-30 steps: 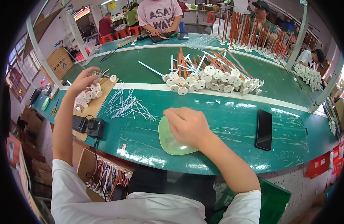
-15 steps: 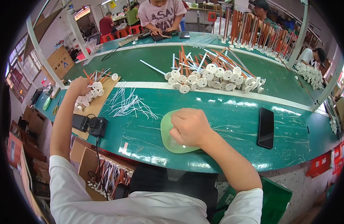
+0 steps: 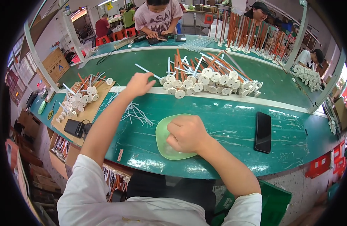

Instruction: The recorder is manually assembling small white plastic components with wires and thin strips at a factory workstation.

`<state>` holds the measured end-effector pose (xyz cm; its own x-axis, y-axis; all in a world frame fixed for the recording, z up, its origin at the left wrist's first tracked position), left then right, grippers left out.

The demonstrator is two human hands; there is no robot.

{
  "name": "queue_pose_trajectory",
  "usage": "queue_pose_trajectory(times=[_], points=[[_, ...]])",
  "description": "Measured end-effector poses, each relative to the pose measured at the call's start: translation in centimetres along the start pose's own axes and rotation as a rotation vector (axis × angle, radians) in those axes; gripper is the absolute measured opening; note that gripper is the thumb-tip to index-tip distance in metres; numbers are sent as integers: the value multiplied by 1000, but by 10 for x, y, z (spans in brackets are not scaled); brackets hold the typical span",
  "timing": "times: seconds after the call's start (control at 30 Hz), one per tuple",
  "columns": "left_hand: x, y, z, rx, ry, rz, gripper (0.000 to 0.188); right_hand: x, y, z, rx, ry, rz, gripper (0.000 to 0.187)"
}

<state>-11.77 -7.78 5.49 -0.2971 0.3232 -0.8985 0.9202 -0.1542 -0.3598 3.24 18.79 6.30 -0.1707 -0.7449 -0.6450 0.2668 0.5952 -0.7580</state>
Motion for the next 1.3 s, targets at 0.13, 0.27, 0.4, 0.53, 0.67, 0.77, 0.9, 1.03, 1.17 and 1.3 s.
queue_pose_trajectory(times=[0.13,0.27,0.4,0.53,0.67,0.77,0.9,1.03,1.17,1.3], points=[[42,-7,-16,45,-33,-26,38,-1,1,1,-7,10,-34,11],[51,-10,-22,-4,33,-93,25,-1,4,-1,-3,21,-18,10],[53,0,-13,-36,78,-148,24,-1,4,-1,29,68,14,10],[19,18,-34,96,181,-375,22,-3,-1,-8,117,104,-179,12],[-25,67,-93,285,499,-476,21,-10,-2,-10,277,41,-363,26],[-29,99,-118,438,638,-449,26,-7,-8,-3,312,-1,-428,33],[-22,118,-120,347,882,-417,31,-8,-8,2,140,65,-393,33],[-29,127,-124,509,631,-544,43,-9,-8,4,109,133,-391,32],[-27,130,-127,533,569,-612,45,-12,-9,5,59,197,-387,32],[-24,133,-127,472,586,-561,45,-12,-9,5,26,207,-413,29]])
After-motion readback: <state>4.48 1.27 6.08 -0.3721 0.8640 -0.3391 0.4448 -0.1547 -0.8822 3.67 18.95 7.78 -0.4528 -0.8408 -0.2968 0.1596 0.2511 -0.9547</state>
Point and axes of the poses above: each hand's wrist, its own y-axis away from the middle knuckle, its own x-axis out of the palm, z = x × y, the point moved 2 cm from there along -y, towards the middle knuckle, and after that the axes turned 2 degrees about y, right-handed, at the moved point
